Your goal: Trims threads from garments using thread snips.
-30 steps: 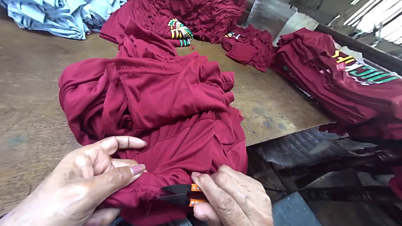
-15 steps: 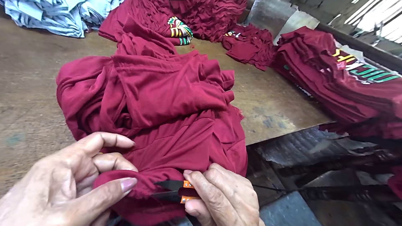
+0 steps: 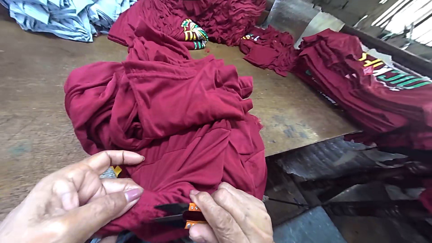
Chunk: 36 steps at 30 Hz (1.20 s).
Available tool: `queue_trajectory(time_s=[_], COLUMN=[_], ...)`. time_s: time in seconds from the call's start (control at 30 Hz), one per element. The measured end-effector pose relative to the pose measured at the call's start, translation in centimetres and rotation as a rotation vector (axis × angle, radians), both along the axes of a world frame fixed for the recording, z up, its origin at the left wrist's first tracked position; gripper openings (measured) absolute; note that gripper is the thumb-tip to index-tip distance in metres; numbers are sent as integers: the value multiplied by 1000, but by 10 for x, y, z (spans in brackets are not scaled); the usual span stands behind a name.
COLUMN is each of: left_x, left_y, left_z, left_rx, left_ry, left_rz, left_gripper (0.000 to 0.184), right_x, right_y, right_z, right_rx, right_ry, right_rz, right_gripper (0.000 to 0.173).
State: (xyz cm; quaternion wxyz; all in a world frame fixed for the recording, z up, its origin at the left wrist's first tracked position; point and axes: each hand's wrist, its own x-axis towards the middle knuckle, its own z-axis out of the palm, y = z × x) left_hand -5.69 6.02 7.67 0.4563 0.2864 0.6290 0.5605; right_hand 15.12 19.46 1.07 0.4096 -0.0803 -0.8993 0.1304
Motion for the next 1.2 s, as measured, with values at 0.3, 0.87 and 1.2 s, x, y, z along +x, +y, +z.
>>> queue_trajectory(time_s=[0.3,0.87,1.2], left_x=[2,3,1], left_y=[-1,0,-1], left_z=[-1,-3,-6], left_rx=[-10,-13,-13], left_ry=[-52,-102,-157], left_rz=[23,47,53], left_gripper=[45,45,42], right_x=[-1,-5,4], right_y=[4,1,7], right_z=[2,5,6], right_rx=[72,89,101], right_ry=[2,0,-1], right_rz=[-39,-12,-16], right_gripper=[39,33,40])
